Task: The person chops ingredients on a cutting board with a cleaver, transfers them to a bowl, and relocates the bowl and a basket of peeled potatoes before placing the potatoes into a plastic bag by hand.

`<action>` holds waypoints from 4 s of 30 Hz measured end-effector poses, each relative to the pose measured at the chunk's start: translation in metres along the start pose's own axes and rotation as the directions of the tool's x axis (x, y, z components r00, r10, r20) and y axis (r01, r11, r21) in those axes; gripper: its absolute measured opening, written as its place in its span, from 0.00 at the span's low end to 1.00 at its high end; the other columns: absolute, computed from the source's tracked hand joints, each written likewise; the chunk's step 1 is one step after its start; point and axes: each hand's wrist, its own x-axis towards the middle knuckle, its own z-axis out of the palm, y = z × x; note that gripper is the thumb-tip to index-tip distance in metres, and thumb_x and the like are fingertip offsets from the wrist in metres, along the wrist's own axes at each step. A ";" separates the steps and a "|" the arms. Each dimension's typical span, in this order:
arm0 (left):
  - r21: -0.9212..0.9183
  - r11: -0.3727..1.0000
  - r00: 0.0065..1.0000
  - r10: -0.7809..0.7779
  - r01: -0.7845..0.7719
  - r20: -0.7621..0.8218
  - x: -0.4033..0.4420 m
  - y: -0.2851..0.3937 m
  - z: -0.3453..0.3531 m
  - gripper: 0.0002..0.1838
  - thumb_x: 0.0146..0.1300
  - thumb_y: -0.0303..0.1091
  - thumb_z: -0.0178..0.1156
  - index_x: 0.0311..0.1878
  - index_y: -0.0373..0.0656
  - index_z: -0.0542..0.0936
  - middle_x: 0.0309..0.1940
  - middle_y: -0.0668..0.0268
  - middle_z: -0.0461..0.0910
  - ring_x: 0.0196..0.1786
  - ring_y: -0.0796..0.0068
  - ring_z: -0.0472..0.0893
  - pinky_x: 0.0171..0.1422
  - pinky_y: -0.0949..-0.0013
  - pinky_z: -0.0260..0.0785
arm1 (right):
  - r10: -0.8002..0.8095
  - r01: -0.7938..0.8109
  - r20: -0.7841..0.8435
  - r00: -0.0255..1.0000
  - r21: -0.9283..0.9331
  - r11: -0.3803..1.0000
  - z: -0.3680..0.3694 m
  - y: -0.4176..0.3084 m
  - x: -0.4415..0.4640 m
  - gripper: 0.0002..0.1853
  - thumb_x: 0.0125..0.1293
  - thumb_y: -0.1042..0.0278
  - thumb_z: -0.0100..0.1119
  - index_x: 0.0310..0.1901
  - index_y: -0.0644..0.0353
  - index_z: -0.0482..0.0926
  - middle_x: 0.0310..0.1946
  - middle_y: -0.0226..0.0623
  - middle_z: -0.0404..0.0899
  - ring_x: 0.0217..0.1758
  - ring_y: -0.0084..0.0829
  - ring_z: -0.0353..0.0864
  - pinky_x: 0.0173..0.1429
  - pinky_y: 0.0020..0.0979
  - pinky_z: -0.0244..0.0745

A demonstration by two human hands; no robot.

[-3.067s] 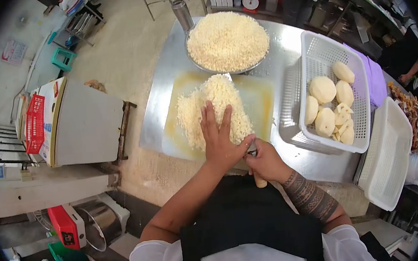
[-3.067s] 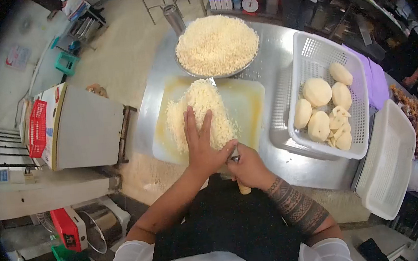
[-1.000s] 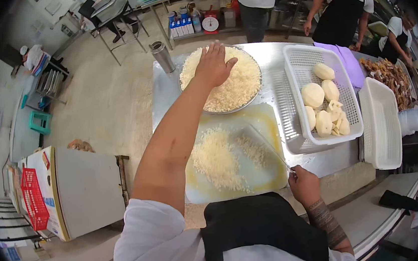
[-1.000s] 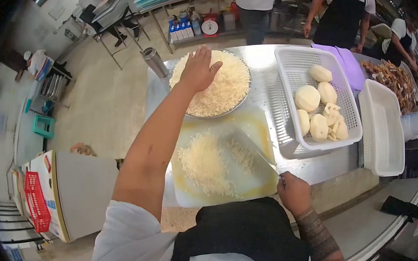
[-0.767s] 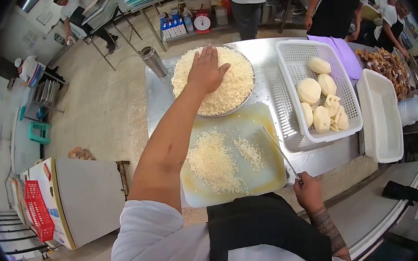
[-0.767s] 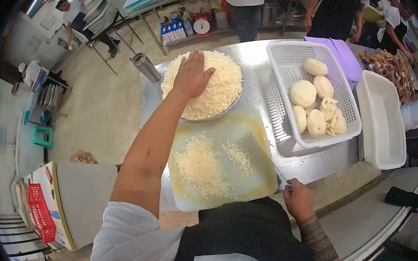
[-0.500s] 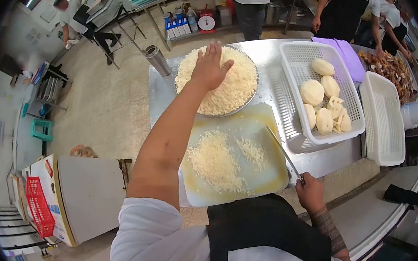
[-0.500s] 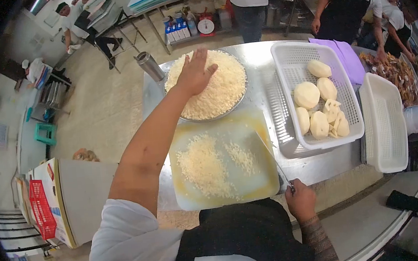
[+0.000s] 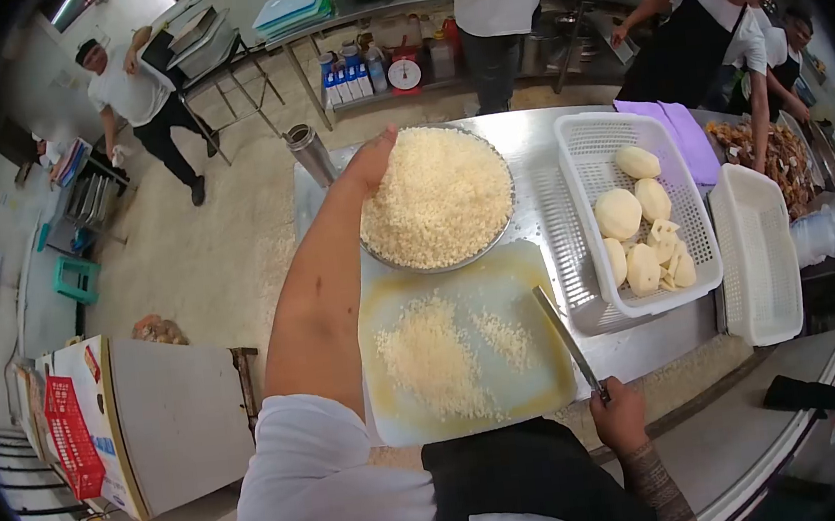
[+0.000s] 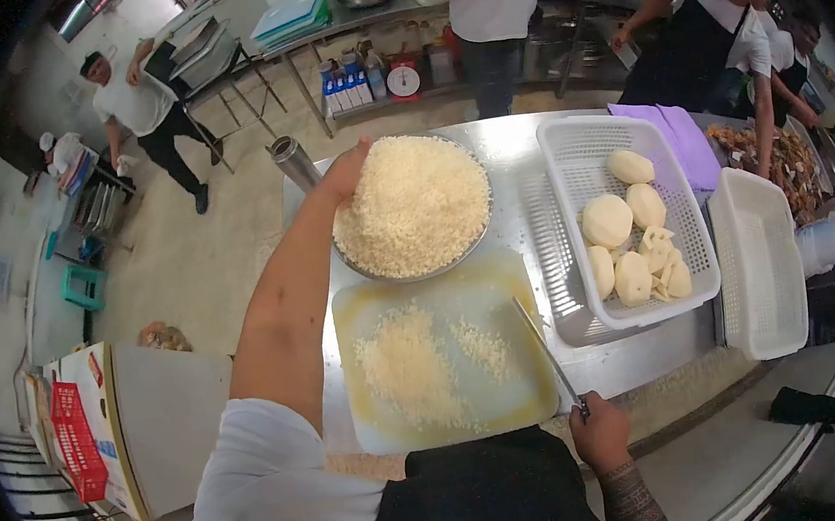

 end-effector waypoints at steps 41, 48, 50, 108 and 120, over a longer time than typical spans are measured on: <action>0.377 0.926 0.990 0.044 0.010 -0.136 -0.343 -0.101 0.112 0.40 0.83 0.54 0.44 0.84 0.35 0.52 0.85 0.43 0.49 0.88 0.49 0.45 0.90 0.49 0.28 | -0.829 0.825 0.104 0.549 -0.227 0.518 0.032 -0.100 0.182 0.04 0.67 0.69 0.57 0.40 0.56 0.78 0.29 0.42 0.82 0.33 0.49 0.85 0.40 0.51 0.80; 0.110 0.980 0.931 0.194 -0.168 -0.308 -0.375 -0.040 0.132 0.26 0.80 0.39 0.51 0.72 0.31 0.72 0.79 0.45 0.65 0.83 0.47 0.61 0.86 0.52 0.51 | -0.868 0.874 0.146 0.474 -0.202 0.443 0.077 -0.146 0.229 0.06 0.71 0.68 0.54 0.44 0.58 0.77 0.36 0.45 0.82 0.49 0.49 0.85 0.50 0.51 0.80; 0.142 0.978 0.849 0.202 -0.152 -0.488 -0.399 -0.038 0.127 0.26 0.80 0.40 0.50 0.73 0.32 0.72 0.79 0.44 0.65 0.81 0.45 0.64 0.85 0.50 0.52 | -0.854 0.878 0.220 0.471 -0.204 0.432 0.077 -0.147 0.221 0.06 0.71 0.67 0.54 0.44 0.58 0.77 0.35 0.45 0.83 0.47 0.50 0.85 0.50 0.52 0.80; 0.196 0.979 0.864 0.056 0.051 -0.501 -0.417 -0.086 0.103 0.29 0.84 0.43 0.47 0.79 0.32 0.65 0.83 0.46 0.58 0.86 0.49 0.54 0.87 0.53 0.47 | -0.718 0.730 0.138 0.683 -0.180 0.660 0.026 -0.030 0.073 0.07 0.66 0.73 0.55 0.44 0.58 0.78 0.32 0.42 0.83 0.40 0.47 0.86 0.43 0.48 0.81; 0.061 0.930 0.601 -0.183 0.362 -0.778 -0.408 -0.056 0.231 0.36 0.84 0.47 0.45 0.81 0.27 0.56 0.83 0.38 0.51 0.87 0.44 0.48 0.89 0.48 0.33 | -0.823 0.828 0.101 0.559 -0.130 0.546 0.044 -0.039 0.136 0.04 0.68 0.73 0.53 0.42 0.60 0.76 0.32 0.46 0.84 0.39 0.49 0.87 0.43 0.50 0.82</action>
